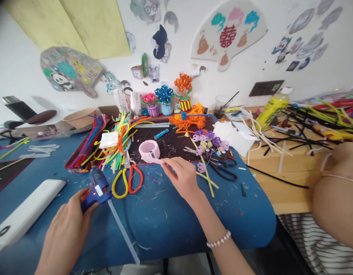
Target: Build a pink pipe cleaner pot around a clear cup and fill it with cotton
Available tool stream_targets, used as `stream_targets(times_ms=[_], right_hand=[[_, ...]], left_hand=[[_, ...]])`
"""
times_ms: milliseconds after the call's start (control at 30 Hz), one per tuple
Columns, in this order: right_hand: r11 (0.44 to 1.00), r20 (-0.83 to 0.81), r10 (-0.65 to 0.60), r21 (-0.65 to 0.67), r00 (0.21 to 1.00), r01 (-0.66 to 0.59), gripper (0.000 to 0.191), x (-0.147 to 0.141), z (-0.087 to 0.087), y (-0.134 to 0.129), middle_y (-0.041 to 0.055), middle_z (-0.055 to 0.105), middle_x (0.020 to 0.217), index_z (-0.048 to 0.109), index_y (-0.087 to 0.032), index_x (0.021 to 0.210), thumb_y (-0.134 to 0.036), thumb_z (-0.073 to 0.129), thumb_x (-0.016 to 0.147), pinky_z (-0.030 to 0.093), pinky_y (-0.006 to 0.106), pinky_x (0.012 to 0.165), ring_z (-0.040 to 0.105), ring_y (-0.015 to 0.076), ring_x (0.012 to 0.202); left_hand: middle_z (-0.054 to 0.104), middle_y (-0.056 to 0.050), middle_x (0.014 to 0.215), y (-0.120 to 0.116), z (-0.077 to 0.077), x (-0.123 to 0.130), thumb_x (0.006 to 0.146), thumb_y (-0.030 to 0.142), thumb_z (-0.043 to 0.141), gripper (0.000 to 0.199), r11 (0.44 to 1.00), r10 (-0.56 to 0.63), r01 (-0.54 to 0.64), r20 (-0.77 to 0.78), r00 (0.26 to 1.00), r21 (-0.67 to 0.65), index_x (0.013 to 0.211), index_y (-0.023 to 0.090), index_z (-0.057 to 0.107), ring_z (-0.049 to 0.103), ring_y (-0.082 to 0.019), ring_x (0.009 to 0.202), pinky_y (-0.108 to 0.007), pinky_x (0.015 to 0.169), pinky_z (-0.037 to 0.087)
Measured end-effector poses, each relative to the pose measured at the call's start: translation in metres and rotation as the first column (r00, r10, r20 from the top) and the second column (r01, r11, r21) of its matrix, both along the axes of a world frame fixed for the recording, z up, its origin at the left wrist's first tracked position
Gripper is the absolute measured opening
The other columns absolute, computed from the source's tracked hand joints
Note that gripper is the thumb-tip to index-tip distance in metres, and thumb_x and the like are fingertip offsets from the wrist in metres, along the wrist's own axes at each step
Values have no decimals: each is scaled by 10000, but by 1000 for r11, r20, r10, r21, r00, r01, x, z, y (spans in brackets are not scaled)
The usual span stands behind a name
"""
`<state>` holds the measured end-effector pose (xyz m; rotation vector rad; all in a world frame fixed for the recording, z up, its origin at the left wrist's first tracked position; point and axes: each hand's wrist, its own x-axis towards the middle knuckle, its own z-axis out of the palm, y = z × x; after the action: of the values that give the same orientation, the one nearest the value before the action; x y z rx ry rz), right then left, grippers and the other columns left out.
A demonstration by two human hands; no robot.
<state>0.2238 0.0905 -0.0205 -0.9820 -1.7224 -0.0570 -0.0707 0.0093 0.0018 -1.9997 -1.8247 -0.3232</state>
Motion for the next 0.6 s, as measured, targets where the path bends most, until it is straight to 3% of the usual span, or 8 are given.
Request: stream_targets(times_ms=[167,300,367,467,533,600], right_hand=[[994,57,-40,-100,998,46,143,11,6,-8,34,686,726,675,-165,925,-210,545,965,475,259,623,625,150,648],[977,153,-102,-168,983,128,140,21,11,-17,30,684,724,682,-163,912,-210,559,960,442,264,606,607,154,617],[971,220,-118,-181,968,159,159,24,13,-20,35,700,753,688,-168,907,-222,550,967,432,270,620,622,163,641],[962,319,-140,-181,937,205,198,24,14,-23,54,722,808,693,-168,883,-225,530,978,422,294,672,651,194,718],[955,369,-162,-175,915,240,225,22,14,-25,59,721,789,695,-161,858,-217,516,983,409,310,681,654,212,732],[947,407,-184,-170,895,272,240,21,14,-26,57,715,754,696,-158,839,-217,513,983,393,318,667,650,219,715]], left_hand=[[661,-190,911,7,-15,-15,993,214,287,413,986,136,-141,-59,989,-91,1243,-18,518,643,-307,793,-379,684,483],[649,-201,962,12,7,6,973,183,343,394,980,148,-173,-227,963,-97,1250,-7,548,612,-343,810,-377,564,447],[644,-207,1091,25,26,26,954,162,393,381,997,68,-77,-221,973,-33,1272,20,548,594,-354,902,-403,627,472],[630,-175,1234,61,45,60,915,109,453,406,965,-263,261,-197,945,-37,1310,86,545,558,-341,1060,-434,802,473],[595,-140,1334,89,48,79,878,52,468,450,905,-426,418,-186,885,-85,1313,135,547,525,-342,1140,-465,882,436],[593,-93,1355,111,44,91,880,41,475,436,876,-482,472,-181,857,-100,1280,187,570,524,-311,1150,-444,884,427]])
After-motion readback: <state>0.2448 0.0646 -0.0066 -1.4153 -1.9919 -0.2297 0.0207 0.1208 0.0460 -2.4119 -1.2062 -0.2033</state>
